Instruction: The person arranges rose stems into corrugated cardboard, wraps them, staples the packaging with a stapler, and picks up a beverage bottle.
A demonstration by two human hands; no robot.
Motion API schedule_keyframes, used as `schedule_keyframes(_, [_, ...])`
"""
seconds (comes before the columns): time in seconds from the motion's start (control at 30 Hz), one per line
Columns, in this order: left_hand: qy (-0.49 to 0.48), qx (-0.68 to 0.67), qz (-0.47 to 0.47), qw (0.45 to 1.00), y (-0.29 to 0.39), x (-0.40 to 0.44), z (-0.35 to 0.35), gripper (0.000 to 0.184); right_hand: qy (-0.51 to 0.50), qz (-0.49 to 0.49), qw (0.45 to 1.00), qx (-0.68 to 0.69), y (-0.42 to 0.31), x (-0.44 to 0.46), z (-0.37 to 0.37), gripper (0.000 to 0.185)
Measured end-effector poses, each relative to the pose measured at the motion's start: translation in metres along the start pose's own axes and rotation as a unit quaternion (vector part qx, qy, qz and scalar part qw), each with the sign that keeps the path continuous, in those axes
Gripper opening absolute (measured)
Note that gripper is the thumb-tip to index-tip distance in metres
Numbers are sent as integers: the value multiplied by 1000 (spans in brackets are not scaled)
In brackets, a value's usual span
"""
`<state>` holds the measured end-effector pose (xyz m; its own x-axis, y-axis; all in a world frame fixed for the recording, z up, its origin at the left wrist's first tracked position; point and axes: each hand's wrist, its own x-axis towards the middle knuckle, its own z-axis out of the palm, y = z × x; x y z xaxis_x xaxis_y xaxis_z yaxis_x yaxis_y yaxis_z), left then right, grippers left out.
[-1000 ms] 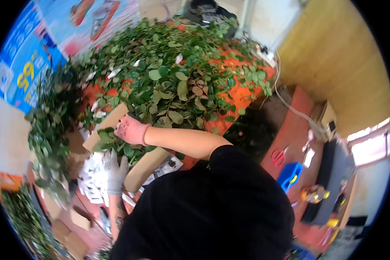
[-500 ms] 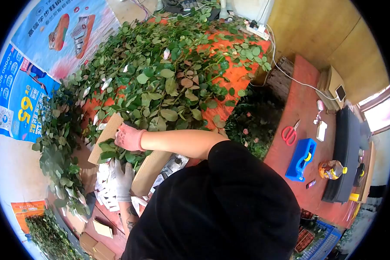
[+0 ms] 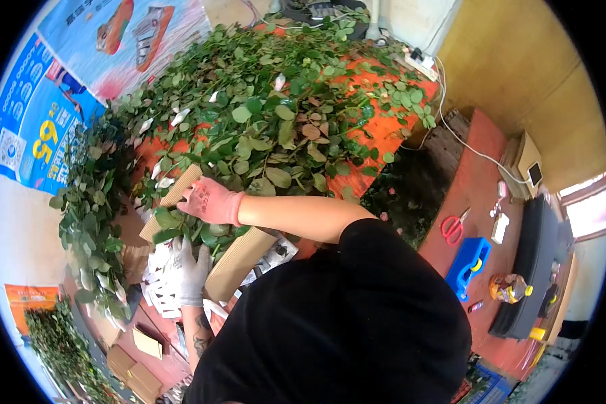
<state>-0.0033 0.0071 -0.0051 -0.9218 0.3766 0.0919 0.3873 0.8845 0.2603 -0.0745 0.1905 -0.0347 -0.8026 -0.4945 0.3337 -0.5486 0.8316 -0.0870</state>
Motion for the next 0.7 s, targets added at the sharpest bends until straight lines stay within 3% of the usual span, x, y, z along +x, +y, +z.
schedule_keyframes(0.07, [-29,13,-12,999,1,-2,0,55,62,-54,996,-40,4,-1,-7,22])
schedule_keyframes(0.13, [24,39,21,999,-2,-2,3,54,89,-96,990,-58,8,1,-30,22])
schedule_keyframes(0.2, [4,8,15,1000,-4,-3,1,53,123,-149,974,-115,8,4,-33,24])
schedule_keyframes(0.4, [-132,-31,-32,990,-3,-5,-13,56,48,-212,974,-56,-5,15,-26,28])
schedule_keyframes(0.47, [-15,23,32,999,-5,-8,-6,57,61,-203,976,-55,-4,19,-16,23])
schedule_keyframes(0.53, [-27,15,41,999,-11,-11,1,60,76,-212,974,-39,1,21,-8,16])
schedule_keyframes(0.57, [-21,20,47,998,-14,-13,4,60,161,-202,965,-36,1,21,0,10])
schedule_keyframes(0.6, [-16,26,53,998,-14,-12,4,61,163,-193,967,-36,-1,22,-2,10])
schedule_keyframes(0.67, [-64,41,26,997,-8,-10,0,63,67,-153,985,-36,-8,23,-7,9])
schedule_keyframes(0.7, [-64,38,32,997,-9,-8,-1,63,67,-144,987,-28,-11,23,-8,10])
